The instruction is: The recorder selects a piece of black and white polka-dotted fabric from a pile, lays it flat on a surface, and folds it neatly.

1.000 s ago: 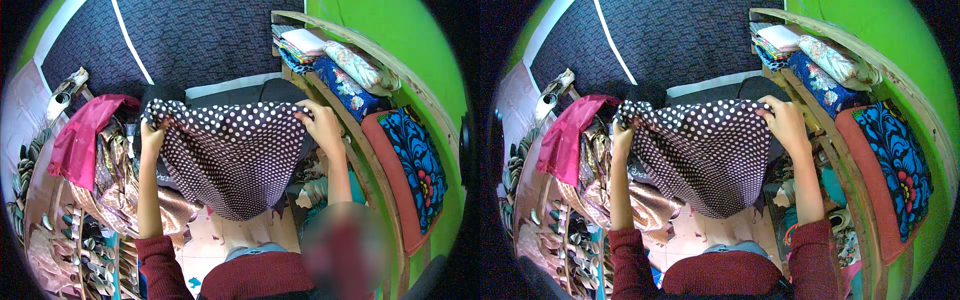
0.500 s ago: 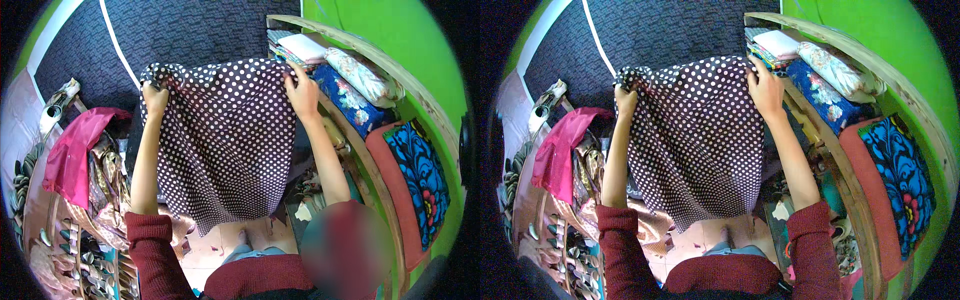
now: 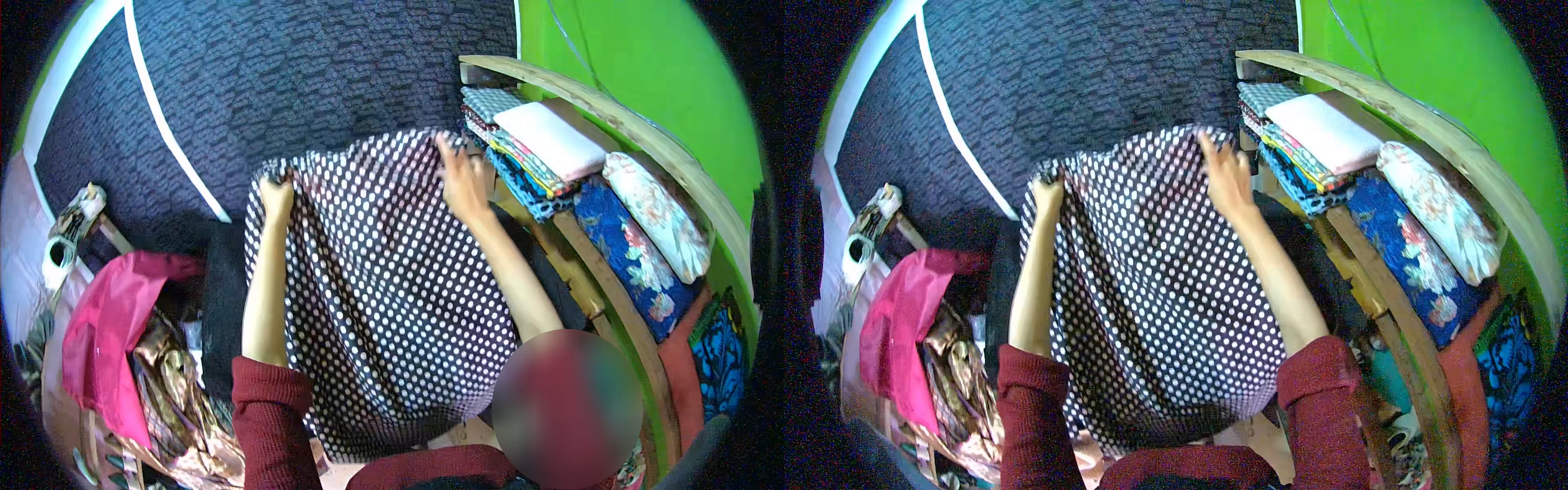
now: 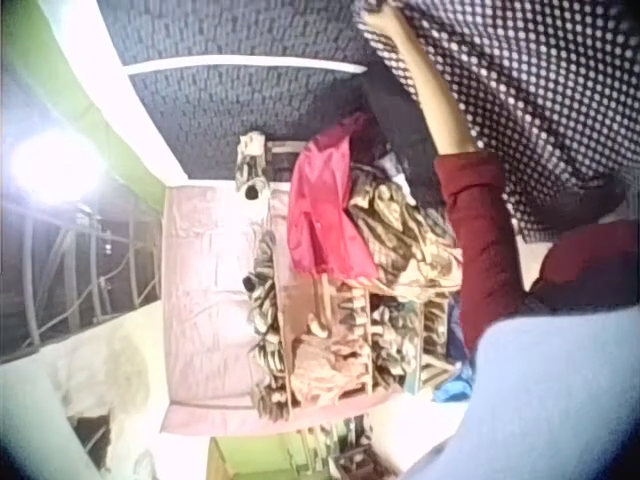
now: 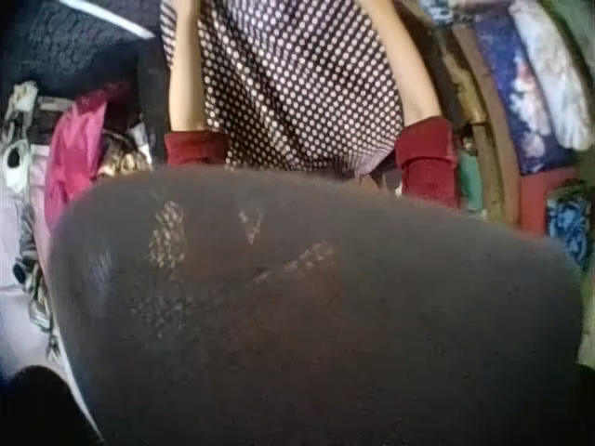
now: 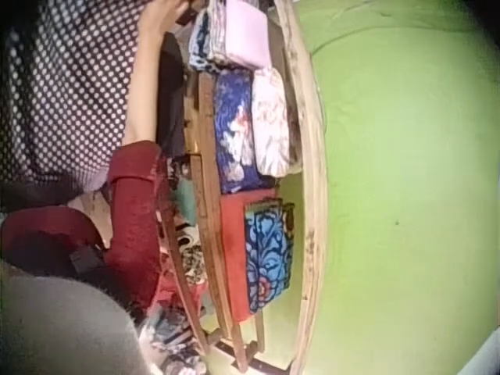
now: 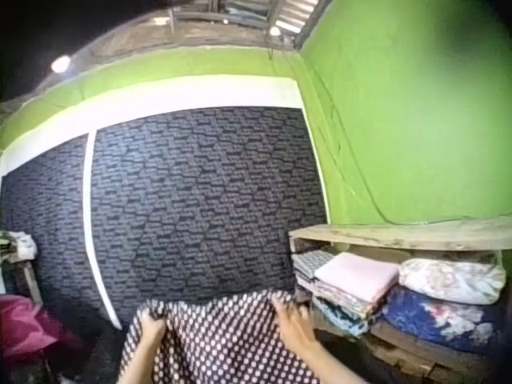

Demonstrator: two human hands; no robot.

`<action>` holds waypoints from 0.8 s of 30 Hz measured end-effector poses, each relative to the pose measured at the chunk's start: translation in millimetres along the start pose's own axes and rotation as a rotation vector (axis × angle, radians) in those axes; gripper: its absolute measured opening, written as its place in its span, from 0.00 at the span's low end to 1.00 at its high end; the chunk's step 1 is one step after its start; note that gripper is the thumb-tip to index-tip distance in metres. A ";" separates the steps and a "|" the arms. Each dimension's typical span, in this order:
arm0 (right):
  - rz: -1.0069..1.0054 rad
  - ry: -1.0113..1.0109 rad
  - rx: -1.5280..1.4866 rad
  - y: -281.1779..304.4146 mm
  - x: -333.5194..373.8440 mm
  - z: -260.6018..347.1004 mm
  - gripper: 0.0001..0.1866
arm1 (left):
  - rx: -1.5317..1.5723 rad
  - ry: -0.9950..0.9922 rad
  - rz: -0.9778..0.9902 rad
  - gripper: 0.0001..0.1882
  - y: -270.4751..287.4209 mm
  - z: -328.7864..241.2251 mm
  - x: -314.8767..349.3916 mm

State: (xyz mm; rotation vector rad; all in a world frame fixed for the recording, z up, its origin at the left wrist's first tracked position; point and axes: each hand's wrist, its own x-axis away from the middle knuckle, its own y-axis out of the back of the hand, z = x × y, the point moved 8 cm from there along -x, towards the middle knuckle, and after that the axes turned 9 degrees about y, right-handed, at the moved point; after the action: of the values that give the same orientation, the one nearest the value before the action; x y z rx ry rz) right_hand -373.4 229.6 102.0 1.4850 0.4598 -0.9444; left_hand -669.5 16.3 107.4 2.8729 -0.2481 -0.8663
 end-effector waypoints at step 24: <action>0.200 -0.707 -0.258 -242.7 89.4 -187.6 0.17 | -0.823 0.319 0.272 0.15 -19.9 267.6 8.8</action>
State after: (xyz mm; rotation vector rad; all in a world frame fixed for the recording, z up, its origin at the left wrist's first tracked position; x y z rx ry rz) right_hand -452.5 427.0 -136.4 0.8654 -0.0836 -1.1243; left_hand -809.0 13.4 -121.9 2.0912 -0.1813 -0.3274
